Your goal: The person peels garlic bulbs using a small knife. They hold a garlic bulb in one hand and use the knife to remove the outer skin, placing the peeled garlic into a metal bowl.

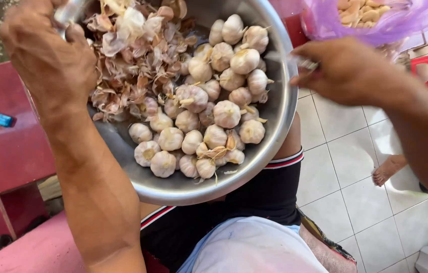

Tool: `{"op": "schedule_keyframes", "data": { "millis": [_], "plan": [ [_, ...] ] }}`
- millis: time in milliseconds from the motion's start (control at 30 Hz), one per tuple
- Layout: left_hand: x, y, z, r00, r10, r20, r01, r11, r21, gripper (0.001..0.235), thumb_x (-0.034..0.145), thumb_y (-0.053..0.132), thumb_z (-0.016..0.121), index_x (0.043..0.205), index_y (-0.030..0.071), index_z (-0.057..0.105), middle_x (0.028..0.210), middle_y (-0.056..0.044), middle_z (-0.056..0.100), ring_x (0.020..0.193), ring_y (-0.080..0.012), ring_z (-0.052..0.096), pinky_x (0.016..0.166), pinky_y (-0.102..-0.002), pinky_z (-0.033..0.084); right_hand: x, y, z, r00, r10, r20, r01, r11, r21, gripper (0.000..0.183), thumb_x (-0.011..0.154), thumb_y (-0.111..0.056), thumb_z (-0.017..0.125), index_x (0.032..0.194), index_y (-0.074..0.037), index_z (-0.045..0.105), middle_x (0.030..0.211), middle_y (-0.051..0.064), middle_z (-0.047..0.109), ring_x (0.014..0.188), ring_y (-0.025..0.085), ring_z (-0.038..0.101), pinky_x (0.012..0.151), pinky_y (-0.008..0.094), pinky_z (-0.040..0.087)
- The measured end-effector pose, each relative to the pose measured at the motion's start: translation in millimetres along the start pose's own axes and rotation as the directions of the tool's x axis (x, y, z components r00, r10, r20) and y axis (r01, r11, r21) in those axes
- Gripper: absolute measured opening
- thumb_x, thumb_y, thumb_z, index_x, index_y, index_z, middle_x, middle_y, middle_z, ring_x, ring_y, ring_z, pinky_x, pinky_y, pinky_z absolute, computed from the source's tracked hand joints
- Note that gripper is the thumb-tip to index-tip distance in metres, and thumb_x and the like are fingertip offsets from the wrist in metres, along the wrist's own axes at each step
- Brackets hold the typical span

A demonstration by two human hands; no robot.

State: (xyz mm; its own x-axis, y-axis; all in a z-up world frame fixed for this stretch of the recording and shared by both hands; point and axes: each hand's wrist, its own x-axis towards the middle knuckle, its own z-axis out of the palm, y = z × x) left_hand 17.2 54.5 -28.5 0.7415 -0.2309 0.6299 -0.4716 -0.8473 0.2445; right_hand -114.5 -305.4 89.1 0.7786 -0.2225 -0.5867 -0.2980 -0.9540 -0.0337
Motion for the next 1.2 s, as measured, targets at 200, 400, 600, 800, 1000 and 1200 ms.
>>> {"op": "schedule_keyframes", "data": {
  "millis": [200,400,600,800,1000,1200],
  "plan": [
    [4.9,31.3,-17.9,0.965,0.125,0.230,-0.035,0.933,-0.358,0.013,0.106,0.005,0.077,0.094,0.008,0.081,0.088,-0.005,0.079,0.071,-0.0163,0.069,0.054,-0.036,0.052,-5.7,-30.5,53.9,0.896,-0.435,0.088,0.443,0.891,-0.102,0.031,0.096,-0.035,0.066,0.120,-0.014,0.066,0.102,0.010,0.074,0.092,0.036,0.070,0.078,0.054,0.055],
    [-7.9,178.3,-41.4,0.120,0.372,0.920,-0.105,0.927,-0.361,0.040,0.090,0.004,0.062,0.121,0.027,0.074,0.115,0.001,0.073,0.089,-0.0272,0.072,0.072,-0.044,0.065,-14.4,-23.8,13.3,0.995,-0.100,0.029,0.096,0.988,0.124,0.027,0.099,-0.037,0.068,0.119,-0.019,0.070,0.081,0.008,0.073,0.065,0.024,0.061,0.067,0.042,0.048],
    [-67.1,182.9,-15.0,0.140,0.624,0.769,-0.378,0.751,-0.541,0.024,0.104,0.014,0.056,0.093,0.011,0.077,0.100,-0.003,0.062,0.063,-0.0188,0.059,0.047,-0.037,0.052,-21.1,19.4,26.5,0.998,-0.060,-0.004,0.058,0.951,0.304,0.035,0.093,-0.035,0.073,0.122,-0.016,0.072,0.094,0.003,0.068,0.071,0.020,0.066,0.073,0.037,0.050],
    [-67.0,167.9,-3.2,0.239,0.631,0.738,-0.254,0.774,-0.580,0.024,0.082,0.005,0.056,0.099,0.014,0.072,0.100,-0.007,0.065,0.073,-0.0415,0.068,0.057,-0.058,0.052,-28.7,23.8,29.0,0.999,0.040,0.035,-0.051,0.909,0.413,0.031,0.094,-0.032,0.074,0.120,-0.016,0.074,0.088,0.002,0.067,0.072,0.017,0.059,0.070,0.033,0.049],
    [-38.0,171.3,-34.2,0.094,0.494,0.865,-0.101,0.869,-0.485,0.019,0.093,-0.003,0.044,0.103,0.005,0.058,0.114,-0.015,0.055,0.085,-0.0468,0.065,0.068,-0.062,0.052,-22.9,28.0,31.6,0.997,-0.053,0.054,0.016,0.850,0.526,0.029,0.102,-0.032,0.060,0.119,-0.012,0.071,0.084,0.006,0.074,0.055,0.019,0.050,0.048,0.033,0.045],
    [19.0,141.6,-60.3,0.202,0.311,0.929,0.451,0.812,-0.370,0.038,0.099,0.014,0.057,0.135,0.018,0.067,0.113,-0.005,0.078,0.082,-0.0150,0.074,0.065,-0.027,0.062,-3.5,5.4,15.4,0.948,-0.299,-0.112,0.319,0.901,0.295,0.040,0.103,-0.044,0.048,0.129,-0.020,0.066,0.105,0.004,0.073,0.085,0.020,0.066,0.078,0.040,0.049]
  ]
}}
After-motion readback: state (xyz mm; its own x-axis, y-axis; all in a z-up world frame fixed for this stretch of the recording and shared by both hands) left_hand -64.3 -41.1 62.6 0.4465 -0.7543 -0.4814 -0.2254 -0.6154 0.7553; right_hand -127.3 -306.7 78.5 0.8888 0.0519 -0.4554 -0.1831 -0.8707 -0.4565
